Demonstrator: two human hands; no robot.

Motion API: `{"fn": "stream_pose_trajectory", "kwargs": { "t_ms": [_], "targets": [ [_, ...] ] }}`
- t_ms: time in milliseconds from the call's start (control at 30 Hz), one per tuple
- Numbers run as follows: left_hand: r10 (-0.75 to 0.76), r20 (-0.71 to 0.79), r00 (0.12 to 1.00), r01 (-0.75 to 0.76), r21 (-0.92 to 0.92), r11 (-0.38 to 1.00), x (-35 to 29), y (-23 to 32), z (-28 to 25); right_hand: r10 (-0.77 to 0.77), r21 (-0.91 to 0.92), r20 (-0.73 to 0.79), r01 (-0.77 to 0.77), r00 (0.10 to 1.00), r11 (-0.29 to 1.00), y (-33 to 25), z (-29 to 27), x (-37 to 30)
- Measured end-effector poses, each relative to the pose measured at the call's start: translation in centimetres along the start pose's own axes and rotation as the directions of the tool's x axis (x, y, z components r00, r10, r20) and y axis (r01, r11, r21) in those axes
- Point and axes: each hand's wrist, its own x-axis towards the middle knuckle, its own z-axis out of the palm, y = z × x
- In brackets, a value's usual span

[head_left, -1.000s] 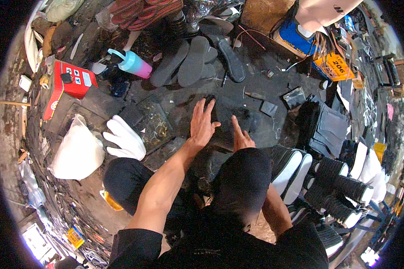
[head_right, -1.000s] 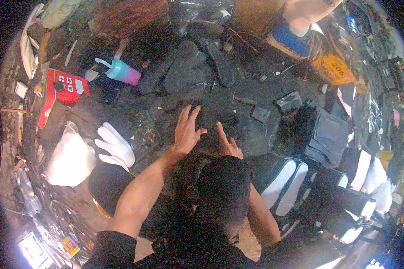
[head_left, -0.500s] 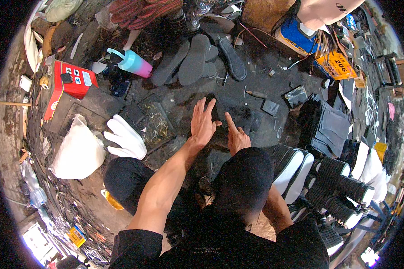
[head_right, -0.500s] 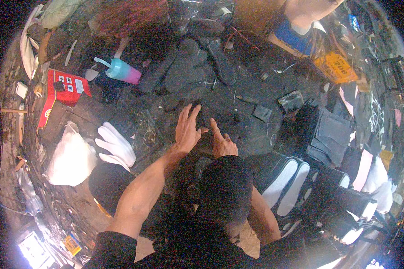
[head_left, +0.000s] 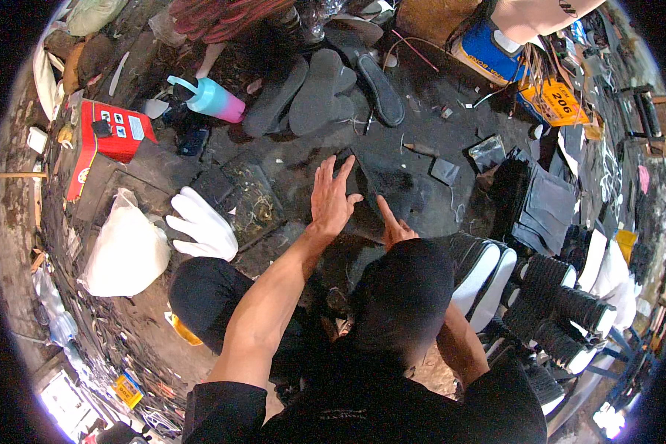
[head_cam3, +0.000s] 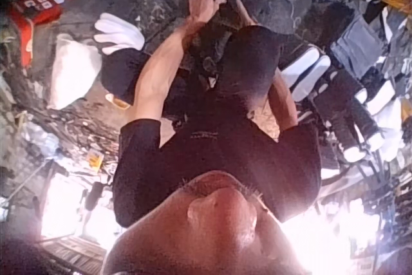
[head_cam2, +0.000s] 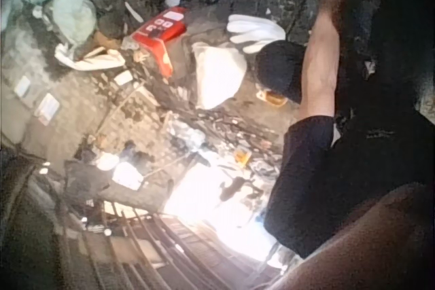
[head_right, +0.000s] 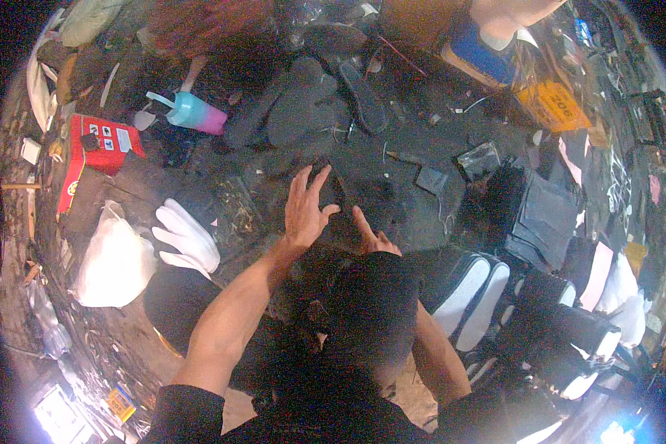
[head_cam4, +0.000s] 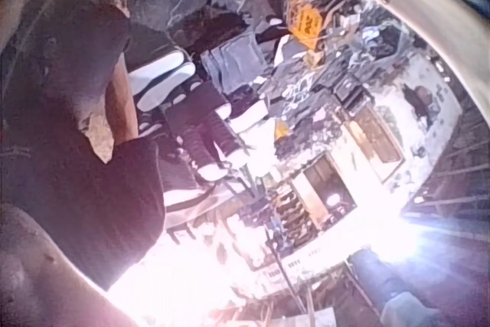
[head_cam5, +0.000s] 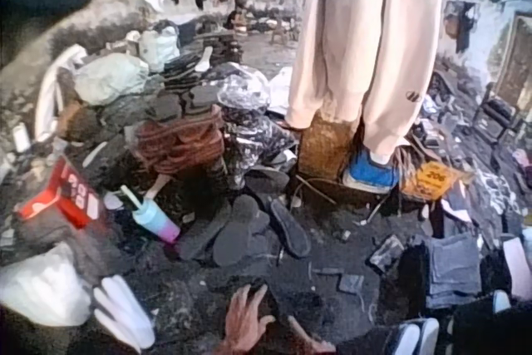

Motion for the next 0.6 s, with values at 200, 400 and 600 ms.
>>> {"fn": "stream_pose_trajectory", "kwargs": {
  "t_ms": [200,400,600],
  "targets": [
    [0.009,0.031,0.999,-0.009,0.005,1.0,0.2,0.7,-0.2,0.031,0.255,0.042,-0.041,0.999,0.966,3.5,0.0,-5.1],
    [0.04,0.017,0.999,-0.04,-0.006,0.999,0.5,-0.1,0.0,0.081,0.406,-0.103,-0.033,0.991,0.913,5.6,1.5,-8.5],
    [-0.207,-0.147,0.967,0.182,-0.168,0.969,0.4,0.9,-1.9,0.062,0.356,-0.627,0.215,0.777,0.909,5.8,3.0,-1.0]
  ]
}}
